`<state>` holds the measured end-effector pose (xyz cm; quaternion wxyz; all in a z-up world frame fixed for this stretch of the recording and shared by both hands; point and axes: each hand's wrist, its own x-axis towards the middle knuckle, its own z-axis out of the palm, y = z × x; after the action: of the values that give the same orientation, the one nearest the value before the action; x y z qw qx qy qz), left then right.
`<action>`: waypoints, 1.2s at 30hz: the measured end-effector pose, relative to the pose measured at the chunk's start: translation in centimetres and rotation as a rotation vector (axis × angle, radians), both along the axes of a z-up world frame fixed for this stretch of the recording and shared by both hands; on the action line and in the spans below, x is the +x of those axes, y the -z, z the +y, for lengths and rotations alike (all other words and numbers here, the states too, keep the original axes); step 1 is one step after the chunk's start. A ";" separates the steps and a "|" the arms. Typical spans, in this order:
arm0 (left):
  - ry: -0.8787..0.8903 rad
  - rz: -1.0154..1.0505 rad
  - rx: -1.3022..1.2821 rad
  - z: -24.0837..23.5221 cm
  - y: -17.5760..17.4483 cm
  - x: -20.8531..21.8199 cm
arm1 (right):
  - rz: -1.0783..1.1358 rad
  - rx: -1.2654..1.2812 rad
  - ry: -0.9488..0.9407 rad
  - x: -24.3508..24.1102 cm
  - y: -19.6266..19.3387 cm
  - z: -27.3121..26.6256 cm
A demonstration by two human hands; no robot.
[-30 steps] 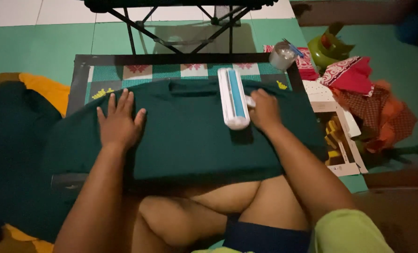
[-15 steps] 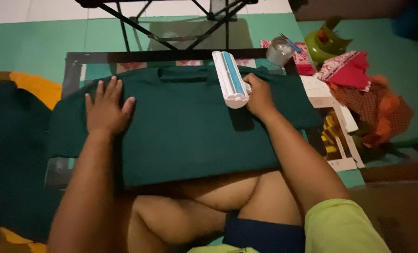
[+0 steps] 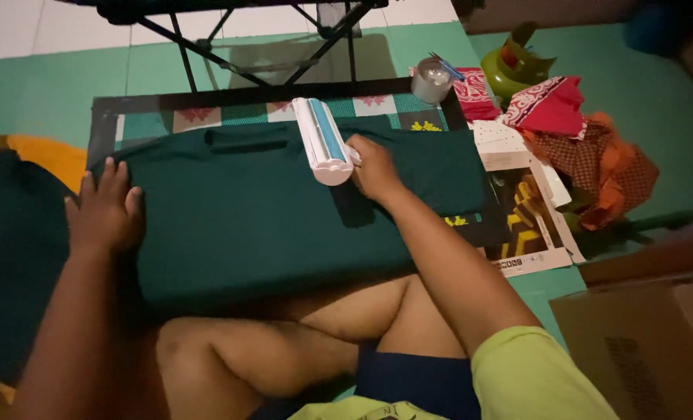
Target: The person sits on the floor and uses a white lint roller to clean a dark green shirt laid out on a small table. They roll the device back and forth across the fabric to remove lint, then fold the shirt and place it on a nearby rack.
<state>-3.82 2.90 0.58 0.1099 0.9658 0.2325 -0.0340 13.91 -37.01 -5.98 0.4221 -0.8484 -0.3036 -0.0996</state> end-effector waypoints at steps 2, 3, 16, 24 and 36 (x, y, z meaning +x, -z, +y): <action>0.024 -0.044 0.031 1.0 1.4 0.1 | 0.001 0.023 -0.019 1.1 0.6 -0.1; 0.048 -0.083 0.053 1.6 2.2 0.0 | 0.006 0.037 -0.038 1.6 1.0 0.0; 0.570 -0.261 -0.025 -16.4 3.7 8.4 | 0.434 0.577 -0.121 -0.3 -7.9 -2.5; 0.400 0.035 0.041 -18.4 3.2 11.0 | 0.528 0.553 0.205 0.4 1.7 -0.2; 0.330 0.068 0.035 -19.4 2.5 11.0 | 0.483 0.405 0.424 1.8 0.4 -13.0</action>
<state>7.22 -16.49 -1.94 0.0782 0.9909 0.0749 -0.0801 15.74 -50.06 -6.42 0.6107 -0.7907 0.0126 -0.0401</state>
